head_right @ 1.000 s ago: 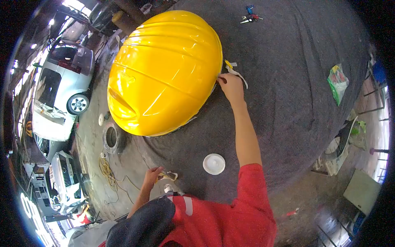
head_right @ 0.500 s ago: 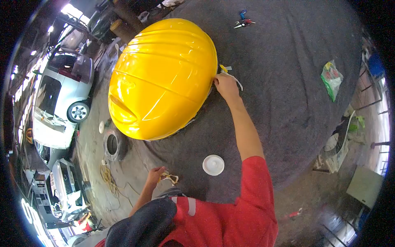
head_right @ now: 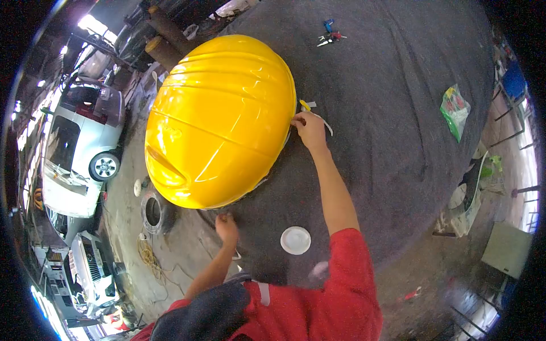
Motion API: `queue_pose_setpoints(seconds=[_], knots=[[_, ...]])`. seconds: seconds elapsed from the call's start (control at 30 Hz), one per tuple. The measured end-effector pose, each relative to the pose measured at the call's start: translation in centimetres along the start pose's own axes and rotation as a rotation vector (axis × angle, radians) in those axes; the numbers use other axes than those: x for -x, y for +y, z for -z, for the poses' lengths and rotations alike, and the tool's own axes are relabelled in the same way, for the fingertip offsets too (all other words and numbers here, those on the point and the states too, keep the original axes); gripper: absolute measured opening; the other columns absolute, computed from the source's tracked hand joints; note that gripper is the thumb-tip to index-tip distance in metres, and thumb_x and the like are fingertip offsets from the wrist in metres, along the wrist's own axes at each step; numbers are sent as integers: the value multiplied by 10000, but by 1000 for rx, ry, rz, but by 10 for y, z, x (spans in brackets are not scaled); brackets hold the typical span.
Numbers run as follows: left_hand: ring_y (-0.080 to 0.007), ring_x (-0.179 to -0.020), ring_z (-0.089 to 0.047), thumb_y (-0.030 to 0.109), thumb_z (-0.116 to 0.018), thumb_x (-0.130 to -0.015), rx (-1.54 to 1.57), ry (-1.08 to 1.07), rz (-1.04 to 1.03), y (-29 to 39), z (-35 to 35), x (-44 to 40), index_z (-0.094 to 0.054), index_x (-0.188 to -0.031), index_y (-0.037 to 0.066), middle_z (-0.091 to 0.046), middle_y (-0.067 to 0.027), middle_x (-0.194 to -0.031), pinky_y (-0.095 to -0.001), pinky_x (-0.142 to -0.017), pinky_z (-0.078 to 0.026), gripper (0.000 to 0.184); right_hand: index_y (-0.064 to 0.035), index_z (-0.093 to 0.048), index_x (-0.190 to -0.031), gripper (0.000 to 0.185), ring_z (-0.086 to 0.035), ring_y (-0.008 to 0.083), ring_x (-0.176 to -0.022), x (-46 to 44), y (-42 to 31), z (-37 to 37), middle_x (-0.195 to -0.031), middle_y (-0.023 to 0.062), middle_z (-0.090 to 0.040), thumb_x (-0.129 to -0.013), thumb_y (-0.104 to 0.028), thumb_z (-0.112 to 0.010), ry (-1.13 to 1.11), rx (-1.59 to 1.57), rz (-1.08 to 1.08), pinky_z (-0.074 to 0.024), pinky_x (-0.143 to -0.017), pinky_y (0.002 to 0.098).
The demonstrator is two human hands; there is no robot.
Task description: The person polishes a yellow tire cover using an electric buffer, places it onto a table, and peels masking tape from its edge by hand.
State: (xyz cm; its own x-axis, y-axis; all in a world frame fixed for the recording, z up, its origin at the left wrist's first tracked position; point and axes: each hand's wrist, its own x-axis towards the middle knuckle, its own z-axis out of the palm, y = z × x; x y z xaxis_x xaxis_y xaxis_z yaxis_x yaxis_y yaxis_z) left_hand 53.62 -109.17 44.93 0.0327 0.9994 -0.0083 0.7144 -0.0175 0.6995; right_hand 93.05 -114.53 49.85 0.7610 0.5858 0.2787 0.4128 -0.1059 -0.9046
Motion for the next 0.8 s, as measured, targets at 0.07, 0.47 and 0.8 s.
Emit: queue_pose_setpoints(seconds=[0.07, 0.47, 0.8], knots=[[-308, -864, -587, 131, -592, -846, -62, 103, 20, 43, -33, 21, -552, -999, -40, -575, -165, -947, -399, -732, -458, 232, -2, -612, -957, 179, -635, 313, -820, -9, -1, 0, -930, 169, -640, -778, -11, -627, -30, 19, -28, -494, -743, 376], [-369, -964, -501, 89, -545, -821, -313, 342, -70, 59, -67, 40, -495, -1074, -36, -494, -183, -994, -459, -793, -397, 287, -37, -567, -862, 85, -590, 341, -878, -108, -6, 53, -893, 138, -603, -787, 0, -579, -18, 402, 213, -468, -743, 431], [-386, -985, -480, 97, -519, -826, -342, 320, -86, 63, -66, 40, -478, -1097, -52, -473, -201, -1007, -462, -816, -380, 312, -59, -545, -849, 97, -592, 357, -893, -202, -32, 89, -922, 131, -609, -783, 2, -580, 86, 590, 273, -471, -744, 464]])
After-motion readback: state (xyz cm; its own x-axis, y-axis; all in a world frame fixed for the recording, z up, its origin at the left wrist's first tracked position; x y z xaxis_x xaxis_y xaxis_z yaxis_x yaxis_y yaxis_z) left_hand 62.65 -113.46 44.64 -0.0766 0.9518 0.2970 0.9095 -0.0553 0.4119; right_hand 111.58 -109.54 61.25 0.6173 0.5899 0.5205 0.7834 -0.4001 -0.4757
